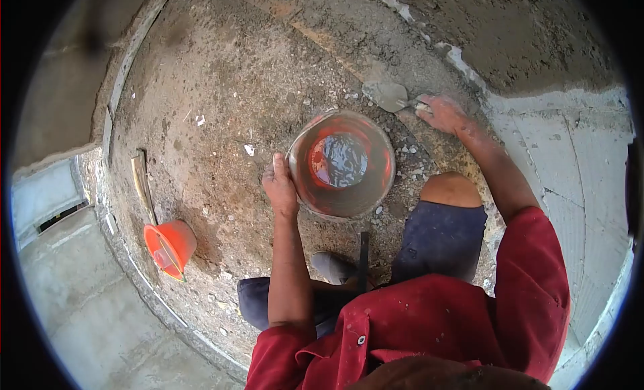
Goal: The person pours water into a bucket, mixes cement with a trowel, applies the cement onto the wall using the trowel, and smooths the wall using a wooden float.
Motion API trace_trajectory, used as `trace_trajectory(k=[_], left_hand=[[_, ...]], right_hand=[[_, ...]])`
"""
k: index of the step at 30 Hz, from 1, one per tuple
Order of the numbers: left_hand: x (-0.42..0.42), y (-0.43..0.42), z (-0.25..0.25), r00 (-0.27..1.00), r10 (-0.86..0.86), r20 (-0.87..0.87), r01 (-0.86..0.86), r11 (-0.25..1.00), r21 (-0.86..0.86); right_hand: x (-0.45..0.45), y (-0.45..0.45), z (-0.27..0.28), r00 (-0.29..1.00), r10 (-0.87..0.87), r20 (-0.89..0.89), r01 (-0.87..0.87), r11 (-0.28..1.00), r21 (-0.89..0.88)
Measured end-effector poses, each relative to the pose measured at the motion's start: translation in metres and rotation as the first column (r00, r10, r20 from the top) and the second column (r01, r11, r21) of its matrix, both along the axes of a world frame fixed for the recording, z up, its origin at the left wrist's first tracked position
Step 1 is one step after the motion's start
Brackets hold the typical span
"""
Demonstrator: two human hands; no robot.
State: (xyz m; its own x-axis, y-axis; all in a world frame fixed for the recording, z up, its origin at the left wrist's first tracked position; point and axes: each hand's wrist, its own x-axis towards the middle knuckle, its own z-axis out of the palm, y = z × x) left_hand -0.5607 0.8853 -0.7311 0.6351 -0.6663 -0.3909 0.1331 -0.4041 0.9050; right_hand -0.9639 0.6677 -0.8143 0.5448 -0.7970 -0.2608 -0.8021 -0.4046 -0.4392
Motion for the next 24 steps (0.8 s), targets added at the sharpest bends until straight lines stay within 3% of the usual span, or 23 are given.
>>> trace_trajectory(k=[5, 8, 10, 11, 14, 16, 17, 19, 21, 23, 24], left_hand=[[-0.009, 0.001, 0.017, 0.999, -0.033, 0.022, 0.032, 0.999, 0.035], [-0.023, 0.004, 0.02, 0.992, -0.038, 0.12, 0.036, 0.999, 0.019], [-0.016, 0.011, 0.003, 0.973, -0.055, 0.225, 0.053, 0.998, 0.015], [-0.019, 0.011, 0.004, 0.97, -0.03, 0.242, 0.031, 1.0, -0.002], [-0.027, 0.009, 0.003, 0.948, -0.013, 0.318, 0.018, 1.0, -0.013], [-0.025, 0.011, -0.005, 0.913, -0.054, 0.405, 0.05, 0.999, 0.021], [-0.029, 0.007, -0.002, 0.914, -0.053, 0.403, 0.052, 0.999, 0.012], [-0.036, 0.001, 0.005, 0.912, -0.055, 0.406, 0.06, 0.998, -0.001], [-0.034, 0.0, 0.003, 0.91, -0.047, 0.412, 0.039, 0.999, 0.026], [-0.03, 0.003, -0.003, 0.909, -0.047, 0.414, 0.029, 0.998, 0.049], [-0.028, 0.004, -0.004, 0.91, -0.05, 0.412, 0.029, 0.998, 0.057]], right_hand=[[0.072, -0.048, -0.037, 0.99, -0.134, 0.038, 0.131, 0.989, 0.068], [0.06, -0.069, -0.039, 0.989, -0.101, 0.108, 0.084, 0.985, 0.151], [0.054, -0.075, 0.002, 0.9, -0.405, 0.159, 0.303, 0.845, 0.44], [0.054, -0.068, 0.016, 0.826, -0.546, 0.137, 0.376, 0.717, 0.587], [0.046, -0.057, 0.015, 0.808, -0.56, 0.184, 0.407, 0.757, 0.511], [0.044, -0.055, -0.026, 0.925, -0.241, 0.293, 0.206, 0.968, 0.146], [0.046, -0.055, -0.048, 0.953, -0.064, 0.298, 0.083, 0.995, -0.05], [0.071, -0.061, -0.063, 0.936, -0.016, 0.353, 0.027, 0.999, -0.026], [0.098, -0.066, -0.058, 0.92, -0.102, 0.378, 0.009, 0.971, 0.239], [0.114, -0.079, -0.007, 0.912, -0.292, 0.289, 0.017, 0.731, 0.683], [0.11, -0.083, -0.006, 0.864, -0.398, 0.308, 0.049, 0.675, 0.736]])
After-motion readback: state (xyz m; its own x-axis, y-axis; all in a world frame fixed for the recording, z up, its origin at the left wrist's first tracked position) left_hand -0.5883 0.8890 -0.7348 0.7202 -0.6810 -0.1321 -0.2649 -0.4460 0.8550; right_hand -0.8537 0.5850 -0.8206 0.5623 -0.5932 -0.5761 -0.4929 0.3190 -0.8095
